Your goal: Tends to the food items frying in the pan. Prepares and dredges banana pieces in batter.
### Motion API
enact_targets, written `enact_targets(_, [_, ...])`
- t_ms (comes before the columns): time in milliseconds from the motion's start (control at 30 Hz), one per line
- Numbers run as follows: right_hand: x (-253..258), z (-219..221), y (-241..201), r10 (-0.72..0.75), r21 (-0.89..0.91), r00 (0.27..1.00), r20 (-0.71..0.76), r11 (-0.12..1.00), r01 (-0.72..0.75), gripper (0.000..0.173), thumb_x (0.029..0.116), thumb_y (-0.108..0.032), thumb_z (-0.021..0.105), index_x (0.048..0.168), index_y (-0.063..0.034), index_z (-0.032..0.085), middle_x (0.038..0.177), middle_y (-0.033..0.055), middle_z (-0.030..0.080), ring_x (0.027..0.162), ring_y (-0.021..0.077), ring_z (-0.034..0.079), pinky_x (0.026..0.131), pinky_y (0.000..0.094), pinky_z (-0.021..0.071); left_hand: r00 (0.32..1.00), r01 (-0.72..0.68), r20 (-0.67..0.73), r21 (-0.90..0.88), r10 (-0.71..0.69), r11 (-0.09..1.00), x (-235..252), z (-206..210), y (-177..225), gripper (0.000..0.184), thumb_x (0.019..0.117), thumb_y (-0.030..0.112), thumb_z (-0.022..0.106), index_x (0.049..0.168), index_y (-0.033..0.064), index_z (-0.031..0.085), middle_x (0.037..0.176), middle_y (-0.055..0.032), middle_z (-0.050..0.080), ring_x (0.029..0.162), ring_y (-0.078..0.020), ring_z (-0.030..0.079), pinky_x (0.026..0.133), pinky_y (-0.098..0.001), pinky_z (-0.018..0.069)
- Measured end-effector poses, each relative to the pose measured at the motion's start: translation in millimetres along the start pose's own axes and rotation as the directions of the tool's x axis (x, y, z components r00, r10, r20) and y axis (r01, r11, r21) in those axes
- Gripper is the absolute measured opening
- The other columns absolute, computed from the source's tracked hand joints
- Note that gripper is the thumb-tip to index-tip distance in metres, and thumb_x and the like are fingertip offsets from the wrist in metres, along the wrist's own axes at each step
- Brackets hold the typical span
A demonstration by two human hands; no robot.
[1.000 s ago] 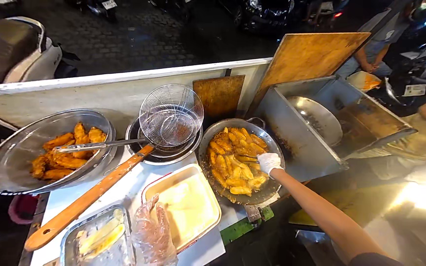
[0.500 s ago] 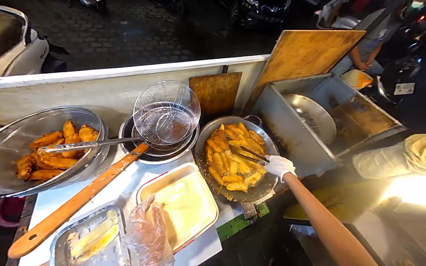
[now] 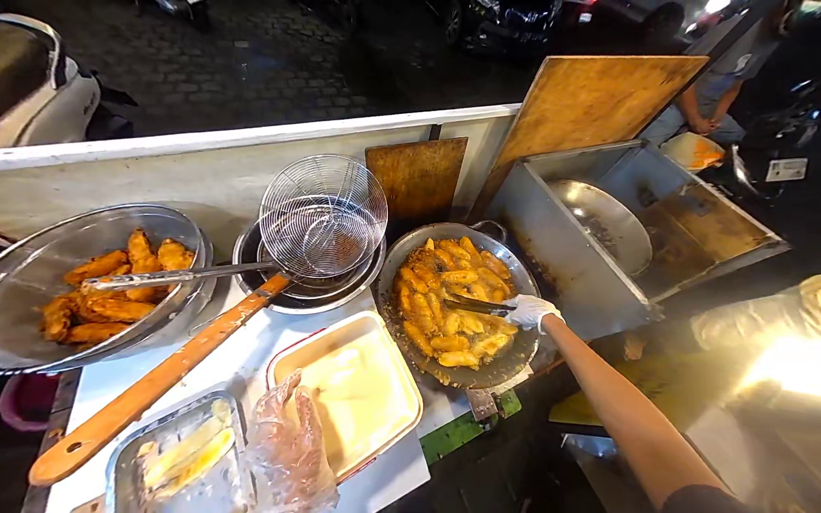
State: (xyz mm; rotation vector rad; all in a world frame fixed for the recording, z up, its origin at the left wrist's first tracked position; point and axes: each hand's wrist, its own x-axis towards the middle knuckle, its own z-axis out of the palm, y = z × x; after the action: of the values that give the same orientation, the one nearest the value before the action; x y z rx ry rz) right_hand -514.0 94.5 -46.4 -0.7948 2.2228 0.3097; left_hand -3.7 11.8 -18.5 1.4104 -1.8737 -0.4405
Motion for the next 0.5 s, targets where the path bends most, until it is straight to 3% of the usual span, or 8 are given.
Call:
enact_targets(67, [-4,10,23,-0.034,0.025,0.999,-0.032,0.999,0.035,0.046,0.0964,-0.039,0.066,0.143,-0.037,0.061,0.119,0.011,0.073,0.102,0.0309,0.071,0.091,0.0579,0.0542,1.0,0.013,0.009,-0.001,-0.013,1.0,0,-1,0,0.037,0.0979,0.024,0.056,0.124,0.0008,0.069,0.123,-0.0183,0.07,0.12,-0.0307,0.064,0.107,-0.0428,0.0486])
enact_targets(167, [-25,28,55,-0.04,0.111,0.994,-0.106,0.992,0.052,0.05,0.0979,-0.04,0.064,0.147,-0.0422,0.055,0.129,0.0105,0.07,0.114,0.0326,0.068,0.098,0.0618,0.0514,0.999,0.04,0.029,0.015,-0.04,0.999,0,-2,4,0.036,0.0991,0.024,0.057,0.124,0.0011,0.069,0.125,-0.0194,0.069,0.121,-0.0321,0.064,0.107,-0.0451,0.0484])
enact_targets(300, [-49,63,93,0.015,0.405,0.98,-0.198,0.912,0.068,0.054,0.0986,-0.036,0.067,0.15,-0.0385,0.053,0.119,0.0112,0.072,0.091,0.0268,0.072,0.083,0.0515,0.0585,0.998,0.046,0.036,-0.006,-0.046,0.999,0,-2,2,0.037,0.0982,0.024,0.056,0.124,0.0006,0.069,0.125,-0.0191,0.069,0.122,-0.0322,0.063,0.108,-0.0453,0.0474])
enact_targets(367, [-65,71,101,0.037,0.537,0.978,-0.207,0.84,0.081,0.054,0.099,-0.032,0.069,0.151,-0.0327,0.054,0.121,0.013,0.071,0.088,0.0272,0.071,0.078,0.0495,0.0589,0.999,0.027,0.046,-0.007,-0.027,1.0,1,-3,0,0.038,0.0984,0.024,0.056,0.125,0.0,0.068,0.125,-0.0196,0.069,0.122,-0.0326,0.063,0.108,-0.0452,0.0474])
enact_targets(433, [-77,70,104,0.049,0.523,0.974,-0.222,0.849,0.077,0.052,0.0989,-0.031,0.069,0.15,-0.0314,0.056,0.119,0.0129,0.072,0.086,0.0269,0.071,0.076,0.0489,0.0585,0.998,0.015,0.063,0.004,-0.015,1.0,1,-3,-4,0.038,0.0986,0.025,0.056,0.125,0.0003,0.068,0.125,-0.0192,0.069,0.123,-0.0329,0.063,0.109,-0.0464,0.0471])
enact_targets(500, [-85,58,100,0.055,0.378,0.976,-0.21,0.926,0.029,0.053,0.0991,-0.035,0.066,0.15,-0.035,0.054,0.118,0.0121,0.073,0.09,0.0285,0.072,0.082,0.0528,0.0579,0.998,0.013,0.068,0.007,-0.014,1.0,1,-3,-5,0.038,0.0991,0.025,0.056,0.126,0.0009,0.068,0.125,-0.0189,0.069,0.123,-0.0329,0.062,0.109,-0.0466,0.0468])
